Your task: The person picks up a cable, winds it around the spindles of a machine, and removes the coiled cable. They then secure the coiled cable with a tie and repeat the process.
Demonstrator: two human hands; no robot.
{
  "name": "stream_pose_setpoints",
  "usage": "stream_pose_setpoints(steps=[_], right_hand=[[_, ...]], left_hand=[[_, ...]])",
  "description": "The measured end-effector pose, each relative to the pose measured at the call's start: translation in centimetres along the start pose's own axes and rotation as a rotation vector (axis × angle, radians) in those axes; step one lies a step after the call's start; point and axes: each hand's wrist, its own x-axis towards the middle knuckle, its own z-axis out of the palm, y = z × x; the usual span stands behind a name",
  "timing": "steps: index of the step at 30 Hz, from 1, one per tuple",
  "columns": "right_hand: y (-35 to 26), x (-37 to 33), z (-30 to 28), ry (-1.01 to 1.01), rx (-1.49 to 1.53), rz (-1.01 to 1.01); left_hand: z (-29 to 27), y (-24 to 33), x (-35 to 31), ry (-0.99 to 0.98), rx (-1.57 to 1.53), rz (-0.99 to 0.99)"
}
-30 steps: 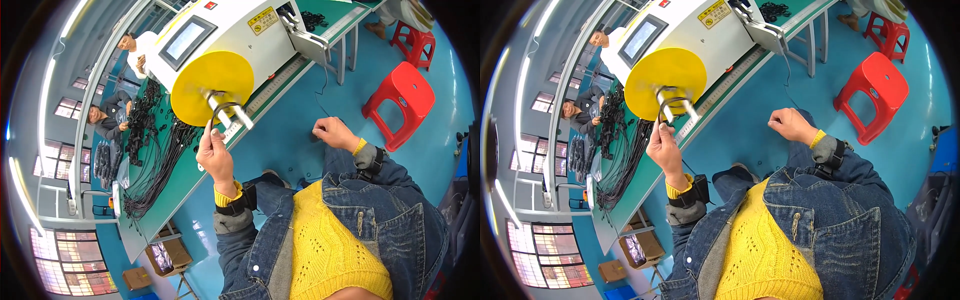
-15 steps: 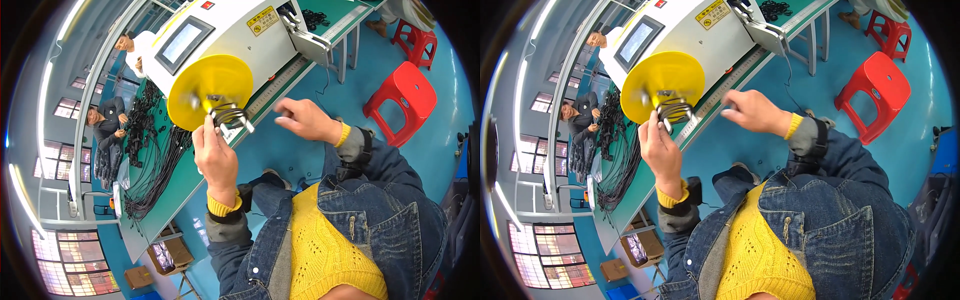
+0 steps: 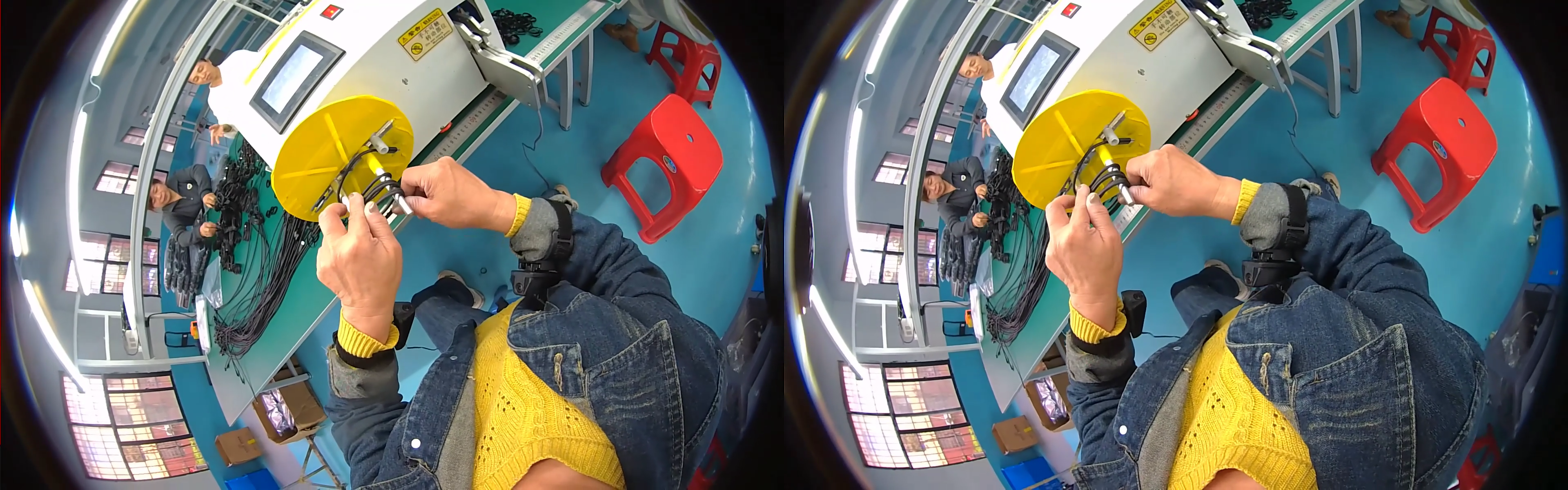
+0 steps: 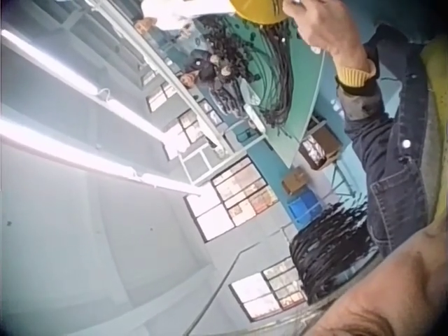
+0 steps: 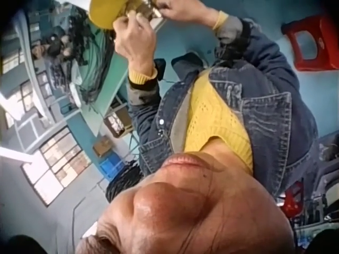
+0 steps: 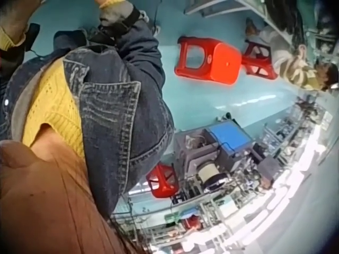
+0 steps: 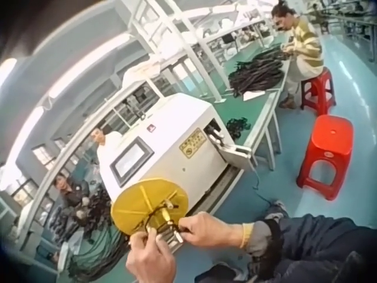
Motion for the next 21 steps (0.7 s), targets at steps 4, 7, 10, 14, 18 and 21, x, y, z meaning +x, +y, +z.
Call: stream_pose_setpoints(steps=[4,7,10,14,18,21], right_hand=[[0.8,0.9,-0.6,0.13,-0.127,-0.139],[1.4,1.7,-0.4,0.175,-0.167,-0.229],[2.0,2.0,-0.5,0.082,-0.145,-0.23],[1.8,2.1,-0.5,0.062,-0.149,-0.241],[1.9,2.2,-0.1,0.021,0.03,-0.177],[2.5,2.4,0.8,0.041,0.046,-0.208]], left_hand=[[0.8,-0.3,-0.1,-0.015,0.015,0.005],[1.0,-0.9,-0.3,-0.127,-0.067,-0.125],[0.7,-3.0,0.2,-0.364,-0.13,0.043],[-0.3,-3.3,1.7,-0.492,-0.204,0.082],[1.2,-4.7,1.3,-0.419,-0.299,0.24],[1.5,-4.0,0.7,-0.329,-0.508,0.127]])
